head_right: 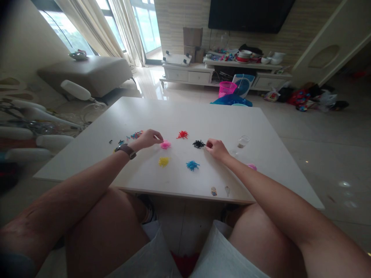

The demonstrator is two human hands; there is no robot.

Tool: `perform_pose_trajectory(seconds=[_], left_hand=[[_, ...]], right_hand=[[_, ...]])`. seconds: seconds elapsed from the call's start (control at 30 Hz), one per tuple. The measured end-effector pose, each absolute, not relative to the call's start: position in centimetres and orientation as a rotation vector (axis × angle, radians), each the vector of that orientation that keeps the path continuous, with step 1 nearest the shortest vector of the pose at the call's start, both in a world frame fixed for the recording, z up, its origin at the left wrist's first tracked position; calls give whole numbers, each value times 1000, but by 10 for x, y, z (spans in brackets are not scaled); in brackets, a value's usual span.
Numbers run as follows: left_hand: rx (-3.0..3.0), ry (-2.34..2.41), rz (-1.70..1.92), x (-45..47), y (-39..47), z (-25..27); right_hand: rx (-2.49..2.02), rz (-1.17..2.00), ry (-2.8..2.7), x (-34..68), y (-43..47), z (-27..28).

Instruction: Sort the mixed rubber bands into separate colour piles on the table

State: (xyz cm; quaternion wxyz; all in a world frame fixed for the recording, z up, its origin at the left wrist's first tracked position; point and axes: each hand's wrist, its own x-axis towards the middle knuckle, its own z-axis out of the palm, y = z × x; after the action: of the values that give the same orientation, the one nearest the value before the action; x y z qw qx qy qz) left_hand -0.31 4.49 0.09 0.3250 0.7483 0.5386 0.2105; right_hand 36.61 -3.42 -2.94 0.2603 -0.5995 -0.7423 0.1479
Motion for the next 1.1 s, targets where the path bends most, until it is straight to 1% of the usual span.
perform_pose_trajectory(seconds=[0.3,0.43,0.63,0.8,0.93,1.1], left_hand=[[1868,1461,573,-11,45,0],[1838,1520,599,-21,45,8],[1655,1714,875,-59,51,21],[1431,1877,996,-98,56,9],[1397,1927,922,-122,52,-5],[1475,1930,753,-129,42,-12]], right_hand=[[-1643,381,-2052,356,-27,-28],[-1624,298,-2127,358,-29,-25],[-1597,212,-2197,367,-36,-22],[-1551,314,-2241,369,-36,-22],[-1457,433,-2326,365,-35,-26],[-1447,444,-2402,362,-36,-33]])
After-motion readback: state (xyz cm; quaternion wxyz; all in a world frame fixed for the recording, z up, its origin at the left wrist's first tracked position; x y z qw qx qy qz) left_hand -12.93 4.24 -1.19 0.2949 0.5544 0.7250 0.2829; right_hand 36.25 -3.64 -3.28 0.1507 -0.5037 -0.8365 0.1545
